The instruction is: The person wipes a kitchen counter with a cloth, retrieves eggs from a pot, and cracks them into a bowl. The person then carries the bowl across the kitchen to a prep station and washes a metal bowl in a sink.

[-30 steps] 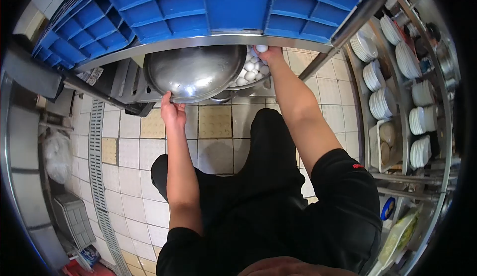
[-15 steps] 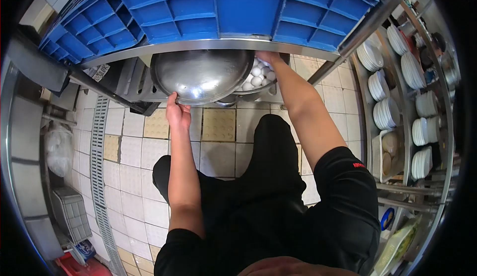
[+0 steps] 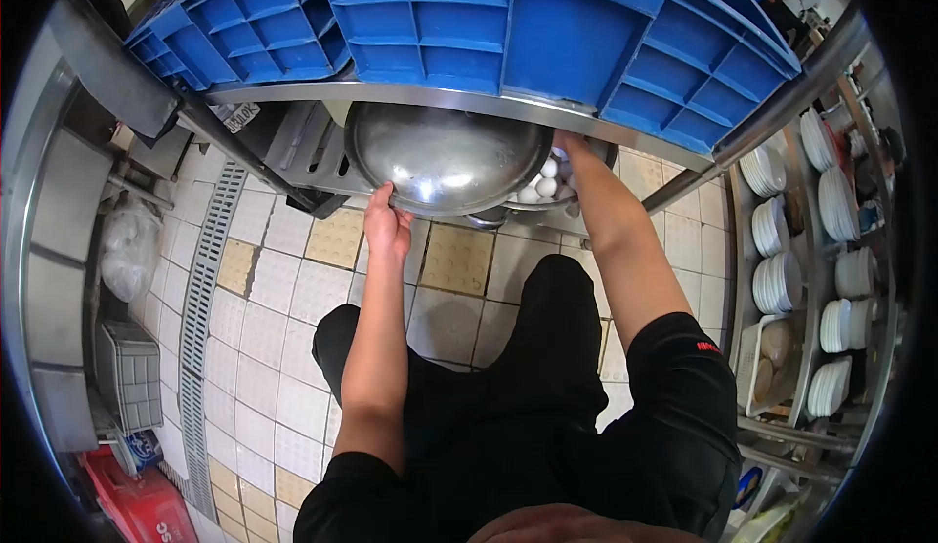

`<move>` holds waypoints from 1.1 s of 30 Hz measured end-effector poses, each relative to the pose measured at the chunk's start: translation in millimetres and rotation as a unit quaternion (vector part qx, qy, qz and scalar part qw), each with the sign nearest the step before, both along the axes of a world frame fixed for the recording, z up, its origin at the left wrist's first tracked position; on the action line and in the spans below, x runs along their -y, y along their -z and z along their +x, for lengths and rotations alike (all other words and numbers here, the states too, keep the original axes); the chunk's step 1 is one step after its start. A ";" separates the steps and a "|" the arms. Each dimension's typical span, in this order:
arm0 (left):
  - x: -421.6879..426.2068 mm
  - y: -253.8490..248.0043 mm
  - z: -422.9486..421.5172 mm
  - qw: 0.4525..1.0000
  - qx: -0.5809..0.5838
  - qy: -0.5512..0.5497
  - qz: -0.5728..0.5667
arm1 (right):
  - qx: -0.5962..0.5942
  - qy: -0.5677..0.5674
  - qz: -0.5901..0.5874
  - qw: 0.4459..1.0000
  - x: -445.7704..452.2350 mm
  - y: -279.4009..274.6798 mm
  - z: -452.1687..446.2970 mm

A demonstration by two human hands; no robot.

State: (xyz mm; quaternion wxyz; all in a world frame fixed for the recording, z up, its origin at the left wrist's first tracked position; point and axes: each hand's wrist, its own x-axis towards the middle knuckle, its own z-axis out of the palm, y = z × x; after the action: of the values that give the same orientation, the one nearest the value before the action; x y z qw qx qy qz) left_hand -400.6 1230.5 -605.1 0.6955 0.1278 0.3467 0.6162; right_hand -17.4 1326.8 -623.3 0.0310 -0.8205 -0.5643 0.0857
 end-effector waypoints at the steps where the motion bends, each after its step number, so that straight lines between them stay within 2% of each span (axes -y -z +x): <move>1: -0.4 0.0 -1.0 1.000 -0.003 0.001 -0.001 | -0.003 -0.002 0.000 1.000 0.7 -0.6 0.3; 7: 0.7 -5.7 0.4 1.000 -0.025 -0.008 -0.013 | -0.045 -0.013 0.009 0.999 9.9 -9.5 16.6; 9: 2.0 -11.3 -0.1 0.998 -0.061 -0.013 -0.029 | -0.095 -0.014 0.025 0.995 17.0 -12.1 28.6; 12: -6.0 -7.3 -8.1 0.995 -0.103 -0.003 -0.015 | -0.235 -0.012 0.049 0.971 26.4 -9.9 49.2; 15: -14.3 -9.9 -12.3 0.993 -0.116 -0.019 0.016 | -0.444 0.020 0.078 0.892 33.3 -4.4 62.6; 19: -13.5 -34.7 -2.9 0.989 -0.131 -0.027 0.069 | -0.721 0.071 0.128 0.677 59.7 -11.1 69.1; 21: -14.1 -36.2 3.6 0.984 -0.163 -0.006 0.072 | -0.761 0.081 0.144 0.627 92.4 -32.4 57.8; 24: -12.2 -24.1 23.9 0.971 -0.227 0.039 0.070 | -0.771 0.095 0.163 0.609 169.5 -95.5 2.6; 26: -15.7 -10.2 40.6 0.961 -0.258 0.057 0.079 | -0.793 0.084 0.162 0.581 206.9 -85.5 -0.2; 29: -32.2 8.9 51.4 0.838 -0.516 0.058 0.169 | -0.813 0.077 0.159 0.554 254.8 -86.2 -5.8; 32: -27.9 -0.8 72.7 0.780 -0.600 -0.011 0.176 | -0.830 0.035 0.176 0.527 290.4 -86.6 0.5; 33: -22.8 -14.1 76.4 0.773 -0.618 0.021 0.147 | -0.836 0.022 0.183 0.516 301.3 -94.0 0.7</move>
State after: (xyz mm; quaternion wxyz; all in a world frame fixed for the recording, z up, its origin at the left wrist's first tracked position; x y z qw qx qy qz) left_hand -324.2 1253.3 -591.0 0.3172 0.5884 0.6043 0.4335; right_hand -16.7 1025.5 -529.3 0.6403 -0.3587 -0.2628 0.6263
